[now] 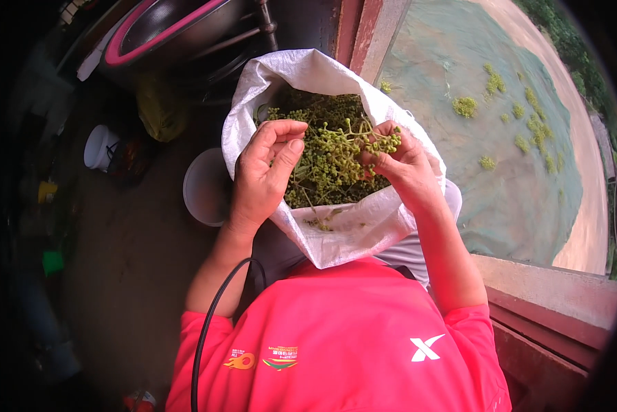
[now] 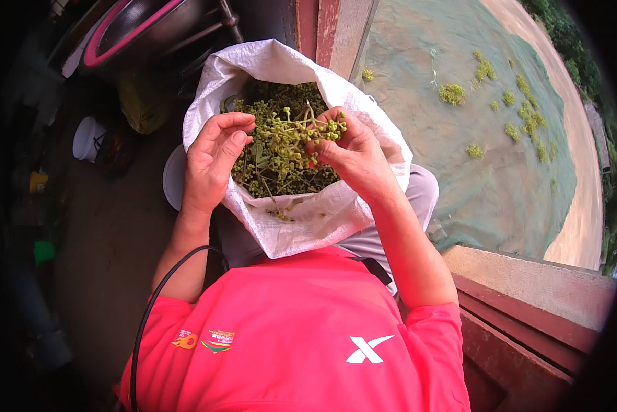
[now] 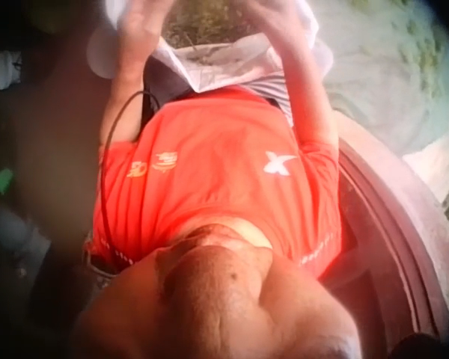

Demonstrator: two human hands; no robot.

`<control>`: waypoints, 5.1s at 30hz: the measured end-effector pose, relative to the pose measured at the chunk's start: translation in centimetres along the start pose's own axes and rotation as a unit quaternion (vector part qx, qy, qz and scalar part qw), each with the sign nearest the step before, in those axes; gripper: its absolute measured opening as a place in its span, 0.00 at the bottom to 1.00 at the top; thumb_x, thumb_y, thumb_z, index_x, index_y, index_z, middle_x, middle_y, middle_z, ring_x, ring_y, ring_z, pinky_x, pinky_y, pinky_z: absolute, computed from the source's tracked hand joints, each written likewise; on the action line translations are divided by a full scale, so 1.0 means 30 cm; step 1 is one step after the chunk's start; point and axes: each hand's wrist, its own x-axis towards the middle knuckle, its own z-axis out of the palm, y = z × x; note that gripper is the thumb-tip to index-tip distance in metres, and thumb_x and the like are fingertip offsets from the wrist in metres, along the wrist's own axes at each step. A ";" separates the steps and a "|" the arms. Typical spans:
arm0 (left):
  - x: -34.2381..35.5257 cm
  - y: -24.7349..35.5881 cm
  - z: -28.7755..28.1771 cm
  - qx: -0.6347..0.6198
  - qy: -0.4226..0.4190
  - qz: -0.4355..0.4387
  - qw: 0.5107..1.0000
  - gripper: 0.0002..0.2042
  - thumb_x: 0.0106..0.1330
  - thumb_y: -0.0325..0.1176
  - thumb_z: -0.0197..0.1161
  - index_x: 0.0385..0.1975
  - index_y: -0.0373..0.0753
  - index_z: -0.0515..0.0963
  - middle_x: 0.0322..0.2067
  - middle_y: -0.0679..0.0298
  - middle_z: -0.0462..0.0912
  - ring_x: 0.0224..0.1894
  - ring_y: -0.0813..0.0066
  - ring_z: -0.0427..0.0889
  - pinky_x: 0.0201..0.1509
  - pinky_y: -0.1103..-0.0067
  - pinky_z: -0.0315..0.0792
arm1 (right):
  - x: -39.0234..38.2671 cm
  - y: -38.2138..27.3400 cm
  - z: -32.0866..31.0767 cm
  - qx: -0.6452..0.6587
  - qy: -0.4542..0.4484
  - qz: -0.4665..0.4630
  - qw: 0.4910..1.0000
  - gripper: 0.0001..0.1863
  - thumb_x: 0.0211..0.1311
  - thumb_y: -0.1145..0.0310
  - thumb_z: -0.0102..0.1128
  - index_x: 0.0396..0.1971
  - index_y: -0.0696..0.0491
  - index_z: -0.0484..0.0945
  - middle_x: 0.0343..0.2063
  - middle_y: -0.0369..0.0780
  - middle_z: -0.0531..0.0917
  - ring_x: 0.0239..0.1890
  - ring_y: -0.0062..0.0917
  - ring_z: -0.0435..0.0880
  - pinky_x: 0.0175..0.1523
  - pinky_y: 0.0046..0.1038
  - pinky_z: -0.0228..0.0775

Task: The person sorts green plant stems from a white bag by hand, removing leaves and debris and placing the selected portions into a bucket.

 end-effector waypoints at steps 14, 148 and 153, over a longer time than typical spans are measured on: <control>-0.012 -0.067 -0.094 0.293 -0.029 -0.019 0.955 0.09 0.66 0.27 0.54 0.43 0.35 0.76 0.39 0.62 0.79 0.38 0.74 0.79 0.44 0.79 0.73 | -0.087 -0.227 -0.467 0.150 -0.035 -0.071 0.986 0.18 0.63 0.74 0.55 0.53 0.59 0.67 0.47 0.48 0.78 0.47 0.35 0.81 0.46 0.35 0.78; 0.151 -0.107 -0.059 0.325 -0.004 -0.013 0.945 0.21 0.60 0.31 0.62 0.54 0.39 0.70 0.53 0.54 0.74 0.57 0.58 0.73 0.62 0.71 0.67 | -0.144 -0.357 -0.890 0.036 0.365 -0.058 0.928 0.19 0.70 0.65 0.49 0.55 0.59 0.68 0.52 0.45 0.76 0.54 0.33 0.77 0.55 0.33 0.75; 0.202 -0.195 0.036 0.493 -0.039 0.089 0.865 0.25 0.54 0.33 0.66 0.55 0.43 0.71 0.53 0.50 0.72 0.57 0.50 0.71 0.62 0.67 0.66 | -0.062 -0.191 -0.381 -0.052 0.113 -0.012 0.992 0.14 0.68 0.68 0.53 0.50 0.58 0.75 0.42 0.39 0.82 0.38 0.19 0.82 0.41 0.22 0.75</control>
